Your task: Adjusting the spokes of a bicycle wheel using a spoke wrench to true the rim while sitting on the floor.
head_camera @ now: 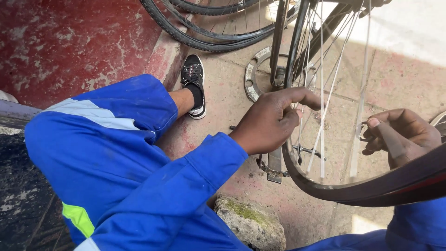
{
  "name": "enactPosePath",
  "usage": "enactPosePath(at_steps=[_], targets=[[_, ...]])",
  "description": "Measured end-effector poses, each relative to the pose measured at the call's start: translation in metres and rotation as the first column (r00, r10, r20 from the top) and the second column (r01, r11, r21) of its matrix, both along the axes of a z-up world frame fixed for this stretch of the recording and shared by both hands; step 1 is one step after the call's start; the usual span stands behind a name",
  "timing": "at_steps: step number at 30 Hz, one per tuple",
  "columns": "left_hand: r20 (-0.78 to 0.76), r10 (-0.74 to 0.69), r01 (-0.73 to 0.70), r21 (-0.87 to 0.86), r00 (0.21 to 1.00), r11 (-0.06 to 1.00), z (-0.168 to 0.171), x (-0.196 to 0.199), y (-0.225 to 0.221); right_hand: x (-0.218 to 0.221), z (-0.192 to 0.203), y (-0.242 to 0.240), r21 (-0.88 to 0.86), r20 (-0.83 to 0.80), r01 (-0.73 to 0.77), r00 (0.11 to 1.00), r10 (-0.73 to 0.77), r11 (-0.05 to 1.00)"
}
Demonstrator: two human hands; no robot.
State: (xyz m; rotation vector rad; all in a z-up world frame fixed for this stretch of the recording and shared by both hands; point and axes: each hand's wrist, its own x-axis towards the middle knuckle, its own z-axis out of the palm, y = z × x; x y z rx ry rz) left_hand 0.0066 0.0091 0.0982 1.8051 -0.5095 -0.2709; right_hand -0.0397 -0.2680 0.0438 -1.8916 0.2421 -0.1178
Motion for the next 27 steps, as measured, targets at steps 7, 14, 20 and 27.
enactPosePath(at_steps=[7,14,20,27], targets=[[-0.042,0.041,-0.020,0.422,0.998,0.907,-0.032,0.002,-0.008,-0.002,-0.002,-0.004,0.019,0.002,-0.014,1.000,0.014,1.000],[-0.074,0.095,-0.060,0.383,0.993,0.922,-0.042,0.006,-0.007,-0.003,-0.002,-0.003,0.006,-0.012,-0.015,1.000,0.015,1.000],[-0.079,0.106,-0.070,0.365,0.991,0.928,-0.048,0.008,-0.007,-0.001,0.000,-0.007,-0.018,-0.015,-0.032,0.999,0.032,0.999],[0.155,0.251,-0.274,0.153,0.955,0.949,-0.041,0.010,-0.011,-0.002,0.012,0.005,-0.039,-0.034,-0.023,0.999,0.021,0.999]])
